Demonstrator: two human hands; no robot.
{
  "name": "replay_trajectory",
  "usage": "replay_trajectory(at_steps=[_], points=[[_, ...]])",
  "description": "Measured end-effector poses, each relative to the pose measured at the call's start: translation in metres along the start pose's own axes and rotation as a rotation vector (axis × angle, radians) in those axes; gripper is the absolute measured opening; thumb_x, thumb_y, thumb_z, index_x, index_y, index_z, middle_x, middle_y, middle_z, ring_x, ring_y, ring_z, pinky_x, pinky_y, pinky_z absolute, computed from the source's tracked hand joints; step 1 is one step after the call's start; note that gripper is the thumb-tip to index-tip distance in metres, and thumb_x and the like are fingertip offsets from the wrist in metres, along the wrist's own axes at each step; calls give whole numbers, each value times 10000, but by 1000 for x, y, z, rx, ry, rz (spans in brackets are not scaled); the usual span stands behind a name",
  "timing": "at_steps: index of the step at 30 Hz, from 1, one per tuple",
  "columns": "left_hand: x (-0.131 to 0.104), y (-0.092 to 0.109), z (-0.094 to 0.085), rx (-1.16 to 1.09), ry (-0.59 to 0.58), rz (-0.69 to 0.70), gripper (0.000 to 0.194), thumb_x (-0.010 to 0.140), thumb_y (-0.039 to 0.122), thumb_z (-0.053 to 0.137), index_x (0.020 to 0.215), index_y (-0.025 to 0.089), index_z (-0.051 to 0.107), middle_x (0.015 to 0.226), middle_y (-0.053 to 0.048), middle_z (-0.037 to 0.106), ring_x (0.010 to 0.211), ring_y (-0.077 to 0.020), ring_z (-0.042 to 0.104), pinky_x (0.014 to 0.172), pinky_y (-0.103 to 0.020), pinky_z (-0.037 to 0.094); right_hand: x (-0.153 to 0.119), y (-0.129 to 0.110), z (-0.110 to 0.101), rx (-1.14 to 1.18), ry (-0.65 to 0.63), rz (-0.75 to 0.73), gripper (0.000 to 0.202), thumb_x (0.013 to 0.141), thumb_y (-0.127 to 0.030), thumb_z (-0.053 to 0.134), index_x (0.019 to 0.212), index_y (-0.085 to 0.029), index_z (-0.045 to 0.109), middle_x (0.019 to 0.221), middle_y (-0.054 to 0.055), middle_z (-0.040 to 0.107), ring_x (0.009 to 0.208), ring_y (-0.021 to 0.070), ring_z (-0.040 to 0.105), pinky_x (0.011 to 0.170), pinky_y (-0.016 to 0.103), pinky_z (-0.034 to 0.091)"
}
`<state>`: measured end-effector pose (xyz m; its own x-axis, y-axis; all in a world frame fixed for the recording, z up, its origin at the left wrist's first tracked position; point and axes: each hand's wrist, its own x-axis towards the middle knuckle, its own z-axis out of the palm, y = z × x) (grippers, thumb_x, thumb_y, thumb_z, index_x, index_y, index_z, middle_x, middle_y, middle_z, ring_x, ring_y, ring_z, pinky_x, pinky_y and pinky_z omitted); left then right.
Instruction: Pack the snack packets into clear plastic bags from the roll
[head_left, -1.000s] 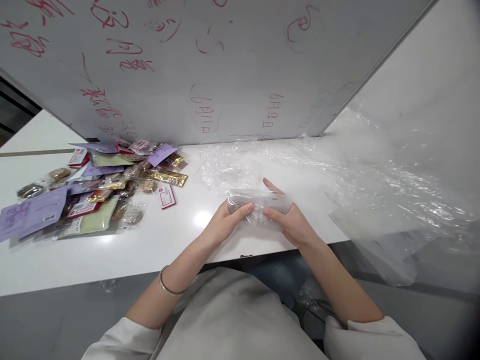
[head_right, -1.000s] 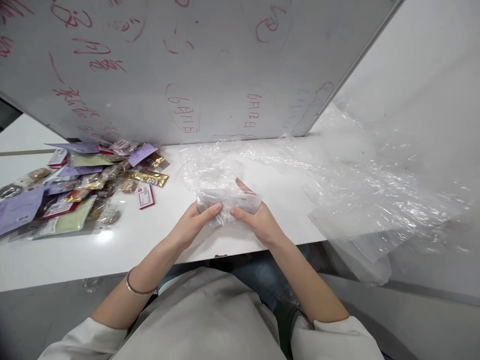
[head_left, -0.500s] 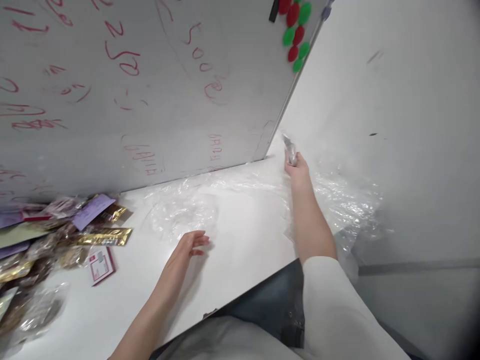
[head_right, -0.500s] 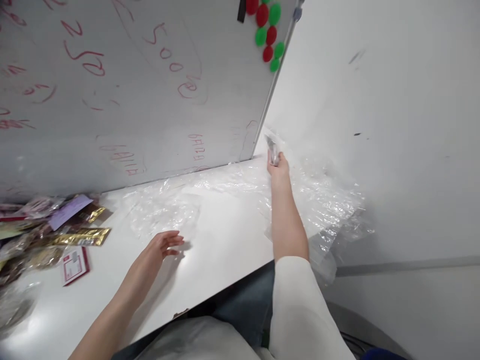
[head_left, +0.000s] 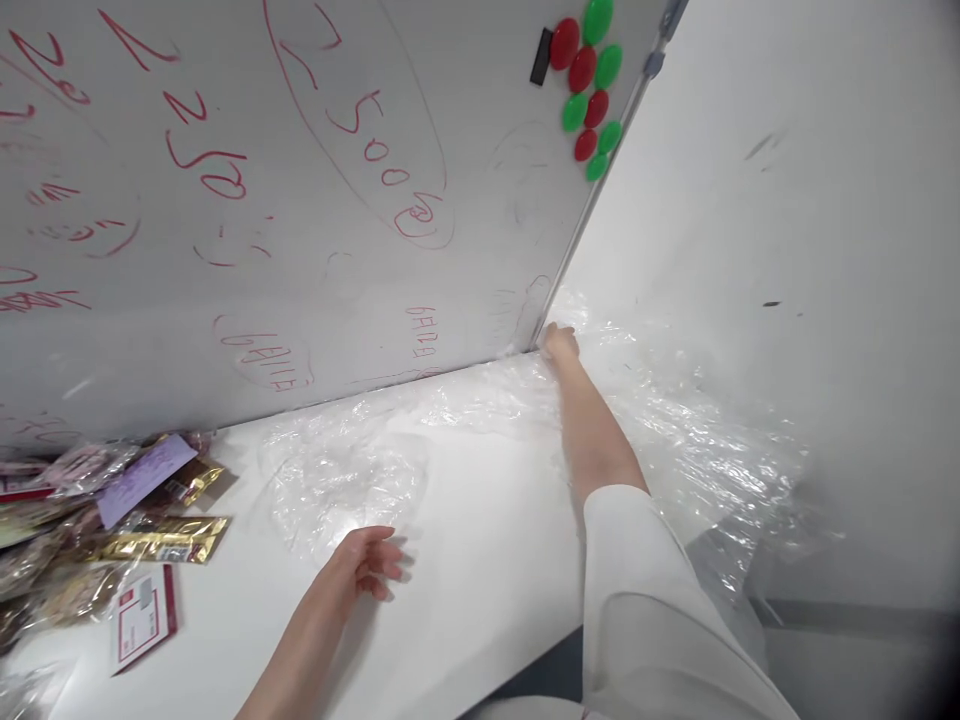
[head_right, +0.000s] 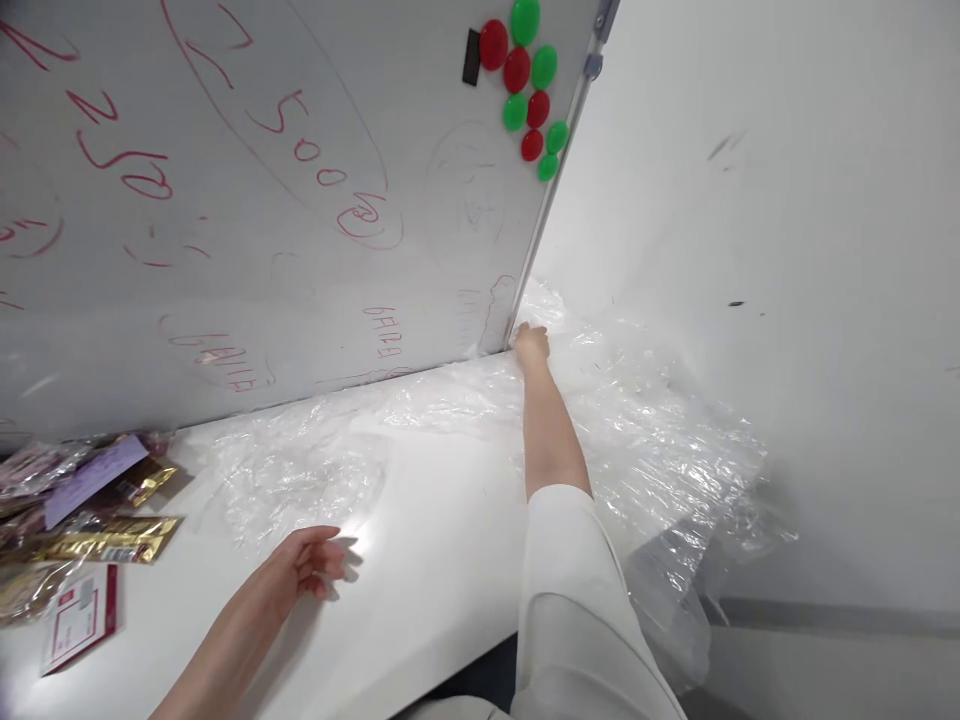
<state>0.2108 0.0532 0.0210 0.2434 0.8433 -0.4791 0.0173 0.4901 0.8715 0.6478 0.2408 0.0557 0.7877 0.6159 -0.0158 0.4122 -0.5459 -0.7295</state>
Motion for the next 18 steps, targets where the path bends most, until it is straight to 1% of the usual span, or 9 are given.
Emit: replay_trajectory(at_steps=[2,4,6,9,11,13,14,16,18], points=[[-9,3,-1,86,-5,53,361,851,577,567,913,248,701,775,-54,643,695,-227,601,587,-327,427,-2,-6,-4,-136,3,49,372,956,-369,610,1260,-154,597,1287,111,603,1122,240,617,952,475,524],[-18,5,-2,252,-3,159,369,884,581,538,898,255,711,762,-45,603,671,-206,551,601,-323,421,-9,-15,-10,-252,-4,48,300,956,-308,604,1149,-83,654,1259,190,620,1208,314,582,995,532,465],[-23,6,-6,463,67,301,331,887,550,556,913,260,713,824,-55,578,725,-220,546,619,-326,442,-26,-25,-16,-333,-22,6,285,957,-261,578,969,-2,696,1196,290,628,1278,397,528,1014,553,398],[-22,8,-18,734,292,515,346,873,501,572,1083,250,685,1076,-111,547,987,-297,554,722,-381,510,-76,-37,-21,-392,-88,-175,391,960,-296,543,769,8,699,1110,332,641,1294,456,495,999,538,353],[-16,14,-33,832,421,590,408,872,476,563,1181,218,632,1237,-152,492,1174,-348,490,875,-468,506,-121,-39,-16,-384,-173,-338,392,946,-357,564,736,-54,698,1075,305,666,1249,444,533,992,542,351],[-5,22,-49,792,509,579,459,861,456,582,1236,192,575,1362,-179,420,1295,-369,418,999,-523,449,-166,-38,1,-339,-335,-446,414,885,-492,634,690,-131,690,923,216,714,1060,382,645,925,494,419],[1,27,-58,700,539,533,502,849,448,607,1274,192,534,1411,-183,383,1312,-357,420,1020,-514,441,-186,-36,13,-284,-464,-494,423,844,-563,661,718,-161,701,888,170,725,968,344,672,878,461,450],[12,36,-70,403,564,360,553,809,429,673,1279,200,494,1420,-188,394,1250,-318,504,995,-469,466,-219,-33,42,-143,-686,-556,453,741,-632,736,879,-201,729,939,113,732,904,304,672,834,427,475],[21,40,-75,178,489,235,598,768,439,740,1266,224,488,1389,-183,467,1166,-285,568,895,-402,503,-244,-31,70,-30,-817,-574,530,662,-583,815,1037,-222,716,980,79,718,893,279,660,823,415,490]])
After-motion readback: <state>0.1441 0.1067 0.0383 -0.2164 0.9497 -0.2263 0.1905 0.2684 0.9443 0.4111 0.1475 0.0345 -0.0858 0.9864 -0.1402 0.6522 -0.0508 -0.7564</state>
